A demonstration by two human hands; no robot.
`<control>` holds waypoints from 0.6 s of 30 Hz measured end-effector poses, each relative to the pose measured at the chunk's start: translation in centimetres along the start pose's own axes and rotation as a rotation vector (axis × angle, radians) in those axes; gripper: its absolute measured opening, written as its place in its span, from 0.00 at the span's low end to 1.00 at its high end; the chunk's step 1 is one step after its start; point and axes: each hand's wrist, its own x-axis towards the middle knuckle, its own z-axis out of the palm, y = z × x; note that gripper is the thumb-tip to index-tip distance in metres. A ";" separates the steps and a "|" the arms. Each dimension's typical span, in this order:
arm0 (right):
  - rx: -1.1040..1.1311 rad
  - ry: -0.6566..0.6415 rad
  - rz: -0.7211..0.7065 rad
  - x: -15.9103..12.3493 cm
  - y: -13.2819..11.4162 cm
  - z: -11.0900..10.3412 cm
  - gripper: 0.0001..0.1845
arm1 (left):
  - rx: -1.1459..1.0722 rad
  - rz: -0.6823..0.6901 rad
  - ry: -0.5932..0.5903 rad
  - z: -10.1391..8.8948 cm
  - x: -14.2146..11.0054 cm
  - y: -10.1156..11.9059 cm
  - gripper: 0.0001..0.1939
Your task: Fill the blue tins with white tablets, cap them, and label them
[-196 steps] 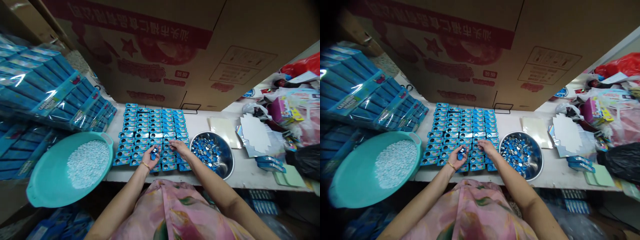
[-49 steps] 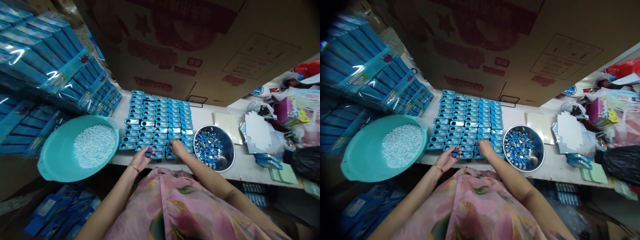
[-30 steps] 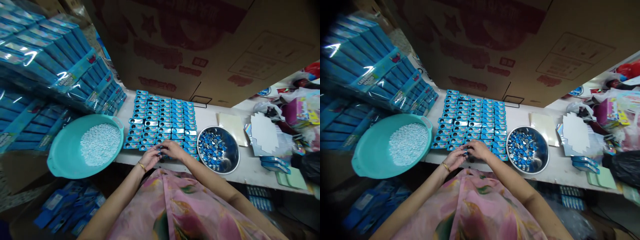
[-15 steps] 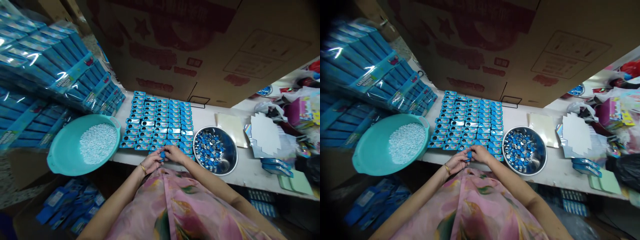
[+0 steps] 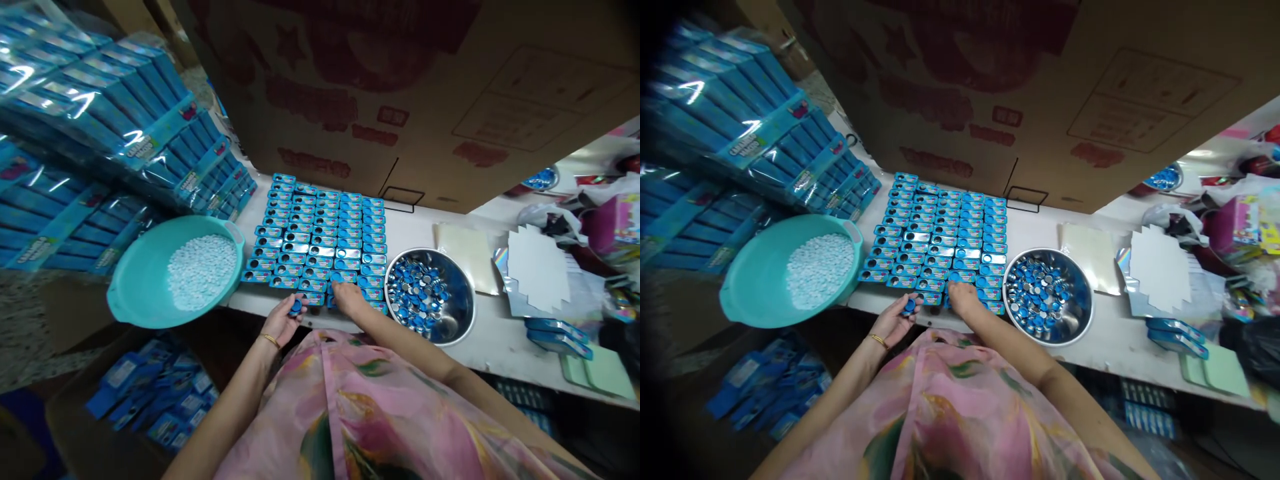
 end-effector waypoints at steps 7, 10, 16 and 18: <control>-0.005 -0.037 0.147 0.3 -0.8 -1.1 0.19 | 0.089 -0.066 -0.172 -1.4 0.3 2.8 0.09; 0.086 0.080 0.107 -0.9 -2.5 -1.2 0.16 | 0.142 -0.126 -0.266 -2.2 0.2 4.4 0.14; 0.414 0.283 -0.119 -0.9 -9.2 0.7 0.09 | 0.235 -0.182 -0.419 -3.3 0.0 5.3 0.28; 0.474 0.276 -0.074 -0.6 -10.1 1.4 0.08 | 0.261 -0.216 -0.425 -4.0 0.0 5.4 0.33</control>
